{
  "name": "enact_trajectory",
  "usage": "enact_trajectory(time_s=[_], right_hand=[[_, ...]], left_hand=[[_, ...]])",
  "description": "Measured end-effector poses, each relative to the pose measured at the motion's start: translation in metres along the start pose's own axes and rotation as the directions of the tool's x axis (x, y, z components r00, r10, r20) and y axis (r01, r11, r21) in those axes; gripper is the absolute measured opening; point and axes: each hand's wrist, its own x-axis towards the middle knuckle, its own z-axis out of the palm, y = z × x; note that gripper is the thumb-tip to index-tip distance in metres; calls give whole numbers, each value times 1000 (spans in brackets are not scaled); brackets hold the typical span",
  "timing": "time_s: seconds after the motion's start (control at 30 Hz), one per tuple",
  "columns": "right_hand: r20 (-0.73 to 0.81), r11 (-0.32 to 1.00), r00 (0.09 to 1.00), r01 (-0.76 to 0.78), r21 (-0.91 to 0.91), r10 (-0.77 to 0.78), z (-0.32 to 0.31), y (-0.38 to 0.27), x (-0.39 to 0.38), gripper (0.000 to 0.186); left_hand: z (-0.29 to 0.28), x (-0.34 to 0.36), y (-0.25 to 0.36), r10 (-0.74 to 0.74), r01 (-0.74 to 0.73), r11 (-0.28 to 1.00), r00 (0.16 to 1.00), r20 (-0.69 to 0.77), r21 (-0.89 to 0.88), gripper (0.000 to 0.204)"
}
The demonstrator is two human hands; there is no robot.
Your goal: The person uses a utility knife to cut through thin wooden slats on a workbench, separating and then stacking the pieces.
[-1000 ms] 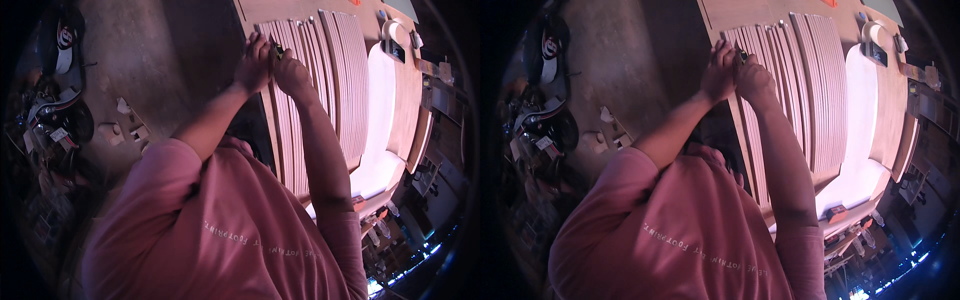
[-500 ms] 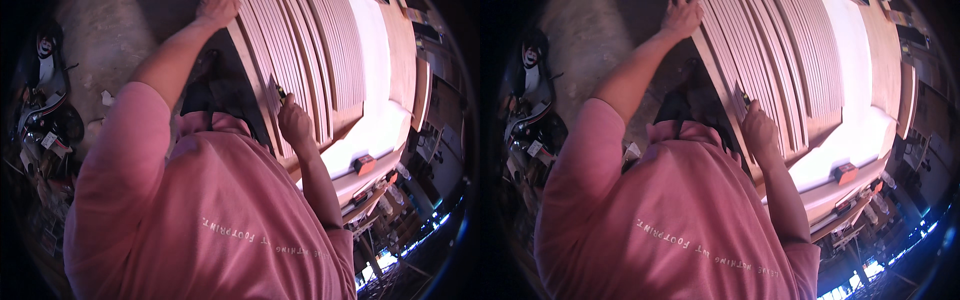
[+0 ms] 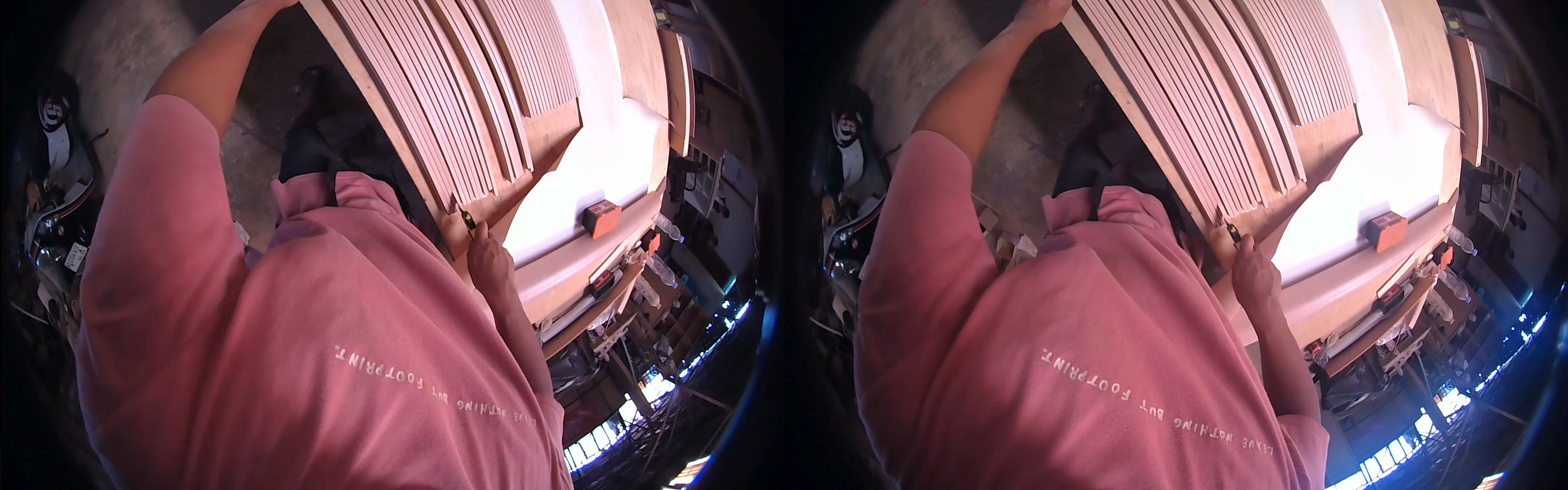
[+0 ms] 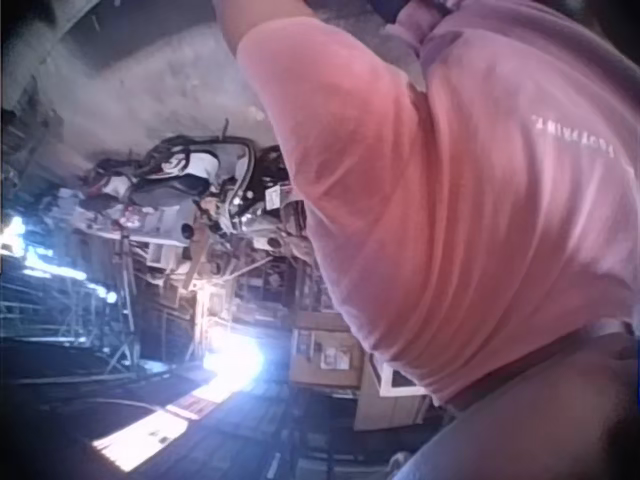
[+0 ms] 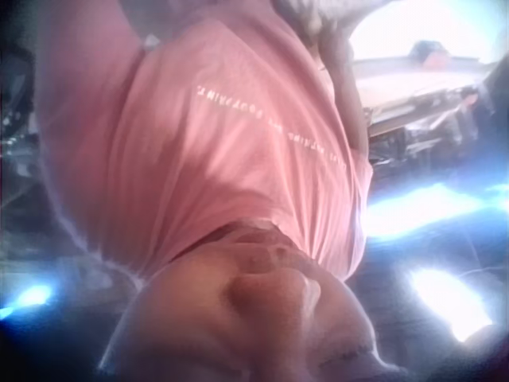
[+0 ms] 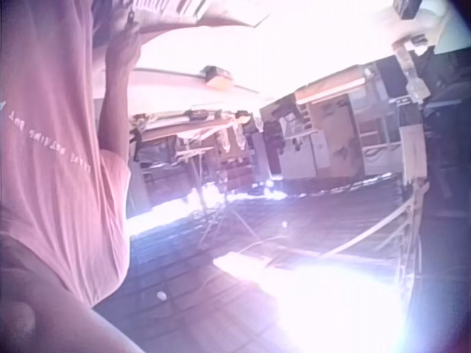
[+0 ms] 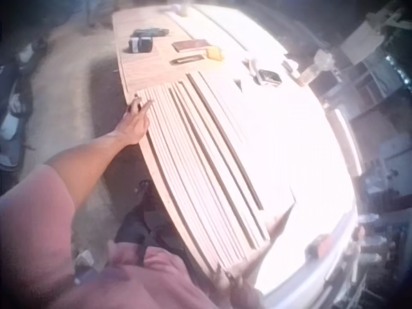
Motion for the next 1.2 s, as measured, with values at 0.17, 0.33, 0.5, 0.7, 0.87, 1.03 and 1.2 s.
enact_trajectory(time_s=[0.17,0.33,0.5,0.7,0.87,1.03,1.2], right_hand=[[51,998,998,-45,-40,47,6,21,-24,21],[-1,1000,1000,-9,26,9,11,53,-54,27],[-165,856,985,127,500,-49,-70,-23,0,23],[-422,675,861,493,549,-285,-140,-204,153,23],[-584,725,696,643,247,-419,-196,-317,249,25],[-589,831,708,546,107,-389,-230,-372,296,37],[-501,892,785,449,55,-364,-247,-389,294,37]], left_hand=[[-6,-1,0,-105,109,993,990,90,-45,64],[-25,11,35,-312,374,919,884,348,-127,63],[37,-6,-3,-156,87,955,961,-229,-284,57],[12,-16,-12,-158,95,952,967,-199,-292,58],[6,-24,0,-187,125,944,965,-183,-305,61],[10,-25,-6,-207,110,905,958,-199,-412,66],[1,-28,-10,-194,138,898,976,-96,-418,75]])
